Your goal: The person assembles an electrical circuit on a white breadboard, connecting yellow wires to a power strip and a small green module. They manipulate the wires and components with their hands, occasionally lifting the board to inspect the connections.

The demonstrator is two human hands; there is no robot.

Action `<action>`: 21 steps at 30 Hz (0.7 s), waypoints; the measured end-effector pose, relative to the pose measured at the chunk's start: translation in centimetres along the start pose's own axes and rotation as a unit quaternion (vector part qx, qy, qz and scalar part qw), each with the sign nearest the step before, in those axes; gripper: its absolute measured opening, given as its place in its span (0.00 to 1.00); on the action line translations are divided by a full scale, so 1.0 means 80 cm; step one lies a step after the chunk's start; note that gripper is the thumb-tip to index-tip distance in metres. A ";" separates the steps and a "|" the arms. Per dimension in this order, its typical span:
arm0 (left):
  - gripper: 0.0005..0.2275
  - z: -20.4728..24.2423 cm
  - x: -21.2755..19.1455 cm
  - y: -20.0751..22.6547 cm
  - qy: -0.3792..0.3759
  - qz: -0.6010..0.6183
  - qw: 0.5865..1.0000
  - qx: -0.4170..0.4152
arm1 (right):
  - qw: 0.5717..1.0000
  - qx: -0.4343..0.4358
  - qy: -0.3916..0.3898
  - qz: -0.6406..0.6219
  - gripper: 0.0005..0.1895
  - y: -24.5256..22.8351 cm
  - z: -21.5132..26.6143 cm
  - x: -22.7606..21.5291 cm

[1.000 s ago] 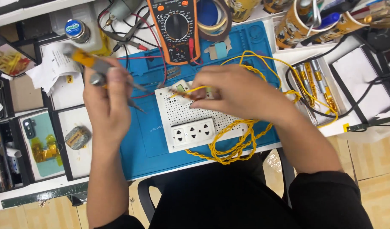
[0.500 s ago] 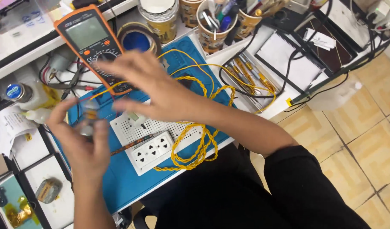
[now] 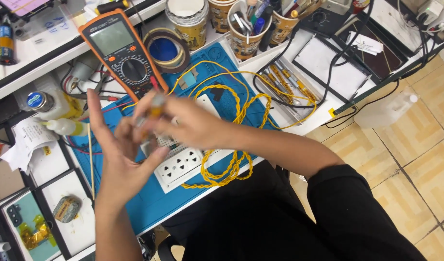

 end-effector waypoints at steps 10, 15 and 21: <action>0.17 0.006 -0.031 -0.106 -0.130 -0.356 0.912 -0.155 | 0.609 0.333 -0.125 0.709 0.24 -0.086 0.176 -0.312; 0.12 0.015 -0.022 -0.117 -0.179 -0.297 0.906 -0.244 | 0.605 0.419 -0.203 0.646 0.24 -0.020 0.167 -0.312; 0.09 0.004 -0.036 -0.055 -0.147 -0.274 0.941 -0.135 | 0.646 0.527 -0.162 0.528 0.26 0.014 0.180 -0.281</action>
Point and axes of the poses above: each hand's wrist, its own z-axis away from the middle knuckle, its own x-axis out of the palm, y = z × x, the point moved 10 cm from there along -z, towards the middle knuckle, and after that the axes turned 12 degrees about -x, right-handed, at the moved point
